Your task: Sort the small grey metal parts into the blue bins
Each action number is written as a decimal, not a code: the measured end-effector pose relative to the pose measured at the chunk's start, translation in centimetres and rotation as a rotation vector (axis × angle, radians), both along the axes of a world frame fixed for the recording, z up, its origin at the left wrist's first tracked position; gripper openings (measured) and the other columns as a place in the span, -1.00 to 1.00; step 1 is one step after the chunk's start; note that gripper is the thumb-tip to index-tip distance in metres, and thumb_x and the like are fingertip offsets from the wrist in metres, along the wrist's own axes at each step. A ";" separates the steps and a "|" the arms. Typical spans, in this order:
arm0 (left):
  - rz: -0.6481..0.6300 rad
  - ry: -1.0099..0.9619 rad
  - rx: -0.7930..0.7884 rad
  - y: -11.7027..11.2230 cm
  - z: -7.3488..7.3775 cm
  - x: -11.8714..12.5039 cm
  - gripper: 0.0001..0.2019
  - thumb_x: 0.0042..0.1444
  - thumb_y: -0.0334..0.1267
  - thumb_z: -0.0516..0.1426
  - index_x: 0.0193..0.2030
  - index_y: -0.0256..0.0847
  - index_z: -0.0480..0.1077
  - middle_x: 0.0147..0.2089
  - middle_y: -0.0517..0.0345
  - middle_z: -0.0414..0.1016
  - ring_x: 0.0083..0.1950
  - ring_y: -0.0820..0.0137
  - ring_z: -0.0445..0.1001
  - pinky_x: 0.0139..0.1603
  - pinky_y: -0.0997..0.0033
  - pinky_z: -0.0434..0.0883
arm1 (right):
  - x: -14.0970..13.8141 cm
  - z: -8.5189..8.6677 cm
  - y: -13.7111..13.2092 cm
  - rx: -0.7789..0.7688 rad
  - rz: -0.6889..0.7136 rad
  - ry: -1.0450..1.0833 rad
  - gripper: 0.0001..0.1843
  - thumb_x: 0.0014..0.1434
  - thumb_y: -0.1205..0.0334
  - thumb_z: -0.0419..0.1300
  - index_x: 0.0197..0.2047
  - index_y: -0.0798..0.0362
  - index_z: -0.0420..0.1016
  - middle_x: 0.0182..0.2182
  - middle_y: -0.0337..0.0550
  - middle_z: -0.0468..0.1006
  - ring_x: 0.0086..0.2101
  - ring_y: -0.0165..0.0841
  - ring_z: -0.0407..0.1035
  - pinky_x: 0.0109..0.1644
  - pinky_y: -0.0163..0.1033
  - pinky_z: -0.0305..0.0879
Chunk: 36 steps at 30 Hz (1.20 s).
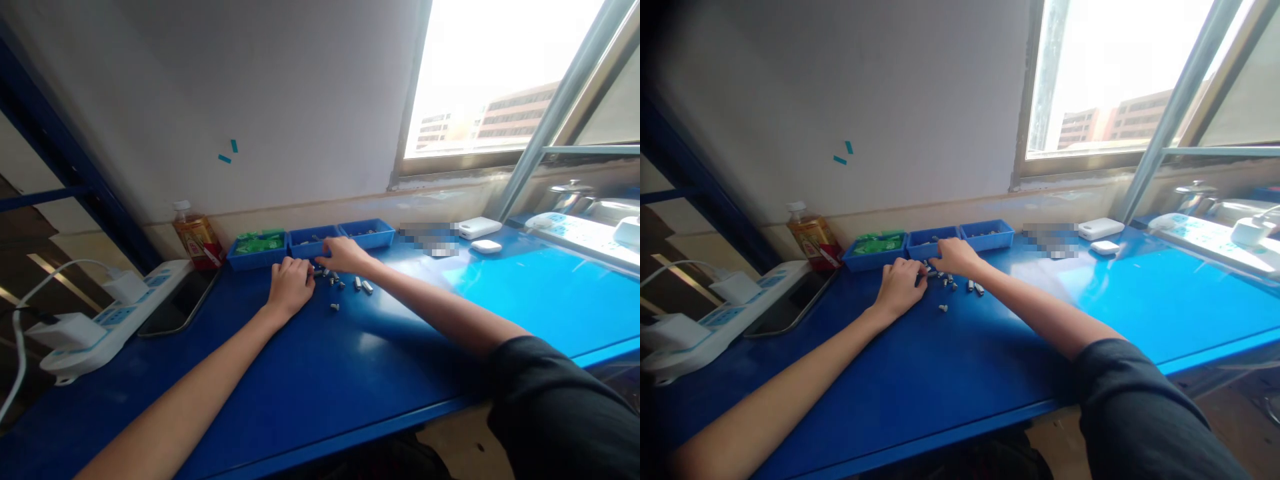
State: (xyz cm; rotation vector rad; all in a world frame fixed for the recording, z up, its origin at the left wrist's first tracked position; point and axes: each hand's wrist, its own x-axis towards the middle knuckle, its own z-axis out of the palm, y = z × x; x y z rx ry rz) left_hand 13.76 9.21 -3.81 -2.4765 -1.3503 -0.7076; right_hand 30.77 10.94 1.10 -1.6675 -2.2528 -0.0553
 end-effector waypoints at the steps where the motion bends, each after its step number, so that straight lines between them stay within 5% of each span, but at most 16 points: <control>1: -0.006 0.003 -0.011 0.1 0.0 0.0 -0.89 0.13 -0.29 0.06 -0.23 -0.17 0.39 -0.17 0.00 0.52 -0.06 0.10 0.34 -0.14 0.11 0.22 | -0.1 -1.3 -0.6 -0.019 0.018 -0.029 -0.73 0.14 0.07 0.16 -0.19 0.08 0.47 -0.25 0.01 0.54 -0.23 -0.16 0.43 -0.22 -0.21 0.27; 4: 0.009 0.014 -0.051 0.2 -0.1 0.0 -0.80 0.16 -0.22 0.07 -0.10 -0.16 0.40 -0.14 0.00 0.53 -0.07 0.10 0.36 -0.16 0.12 0.23 | -0.2 -3.9 -2.1 0.026 0.090 -0.096 -0.78 0.17 0.22 0.08 -0.19 0.13 0.46 -0.23 0.05 0.51 -0.24 -0.20 0.43 -0.18 -0.23 0.26; 7: 0.022 0.041 -0.069 0.3 -0.2 0.0 -0.79 0.20 -0.18 0.04 -0.10 -0.13 0.43 -0.16 -0.01 0.52 -0.08 0.11 0.37 -0.18 0.16 0.23 | -0.2 -3.9 -2.5 0.085 0.145 -0.032 -0.84 0.15 0.28 0.09 -0.23 0.13 0.45 -0.27 -0.01 0.49 -0.26 -0.26 0.41 -0.17 -0.25 0.26; 13: -0.015 0.000 -0.083 0.5 -0.2 -0.1 -0.82 0.22 -0.18 0.04 -0.28 -0.18 0.41 -0.18 -0.01 0.51 -0.10 0.13 0.38 -0.19 0.17 0.25 | -0.1 2.9 -2.4 0.753 0.263 0.446 -0.83 0.28 0.15 0.02 -0.20 0.07 0.33 -0.28 -0.09 0.39 -0.20 -0.33 0.32 -0.09 -0.22 0.28; 16: -0.145 0.019 -0.076 0.4 0.3 -0.2 -0.85 0.21 -0.22 0.05 -0.25 -0.19 0.41 -0.18 0.03 0.52 -0.11 0.19 0.38 -0.18 0.21 0.27 | -0.2 6.5 -1.4 0.958 0.265 0.564 -0.75 0.34 0.09 -0.06 -0.10 0.05 0.31 -0.23 -0.10 0.35 -0.15 -0.33 0.31 -0.06 -0.15 0.27; 18: -0.245 0.032 -0.009 0.0 1.4 -0.3 -0.86 0.21 -0.25 0.05 -0.22 -0.20 0.41 -0.19 0.04 0.52 -0.11 0.22 0.39 -0.13 0.23 0.29 | 0.0 7.3 0.0 0.930 0.221 0.535 -0.74 0.34 0.08 -0.06 -0.08 0.05 0.32 -0.20 -0.09 0.37 -0.12 -0.31 0.30 -0.03 -0.12 0.26; 20: -0.284 -0.008 0.097 -0.6 3.1 -0.4 -0.85 0.21 -0.26 0.04 -0.21 -0.20 0.41 -0.19 0.04 0.51 -0.12 0.24 0.39 -0.07 0.22 0.29 | 0.4 6.7 1.3 0.746 0.113 0.432 -0.74 0.29 0.06 0.03 -0.15 0.07 0.37 -0.21 -0.08 0.41 -0.13 -0.27 0.32 -0.05 -0.12 0.26; 24: -0.220 -0.207 0.300 -0.1 7.5 -0.5 -0.84 0.20 -0.21 0.06 -0.18 -0.20 0.41 -0.21 0.08 0.49 -0.11 0.25 0.37 -0.01 0.24 0.31 | 1.6 2.3 2.0 0.248 -0.029 0.243 -0.72 0.23 0.02 0.08 -0.22 0.08 0.41 -0.32 -0.10 0.49 -0.26 -0.26 0.39 -0.18 -0.20 0.27; 27: -0.119 -0.314 0.354 2.7 9.2 0.1 -0.86 0.18 -0.23 0.08 -0.17 -0.18 0.41 -0.21 0.10 0.49 -0.10 0.26 0.37 0.00 0.27 0.31 | 1.6 -1.3 1.1 0.125 0.058 0.119 -0.70 0.18 0.06 0.14 -0.12 0.09 0.39 -0.25 -0.06 0.51 -0.22 -0.24 0.40 -0.18 -0.23 0.24; 32: 0.124 -0.211 0.205 6.7 6.7 1.6 -0.75 0.14 -0.19 0.12 -0.11 -0.30 0.40 -0.10 -0.11 0.47 0.00 0.09 0.33 0.00 0.14 0.29 | 1.0 -4.1 0.3 0.030 0.129 0.009 -0.82 0.10 0.29 0.14 -0.19 0.12 0.41 -0.23 -0.02 0.50 -0.19 -0.24 0.38 -0.15 -0.25 0.22; 36: 0.001 0.004 0.100 4.9 3.1 0.5 -0.78 0.19 -0.19 0.04 -0.11 -0.25 0.39 -0.11 -0.07 0.48 -0.03 0.13 0.36 -0.04 0.19 0.30 | 0.9 -2.6 0.0 0.187 0.151 0.091 -0.87 0.10 0.31 0.13 -0.24 0.08 0.39 -0.29 -0.10 0.47 -0.21 -0.27 0.34 -0.12 -0.25 0.22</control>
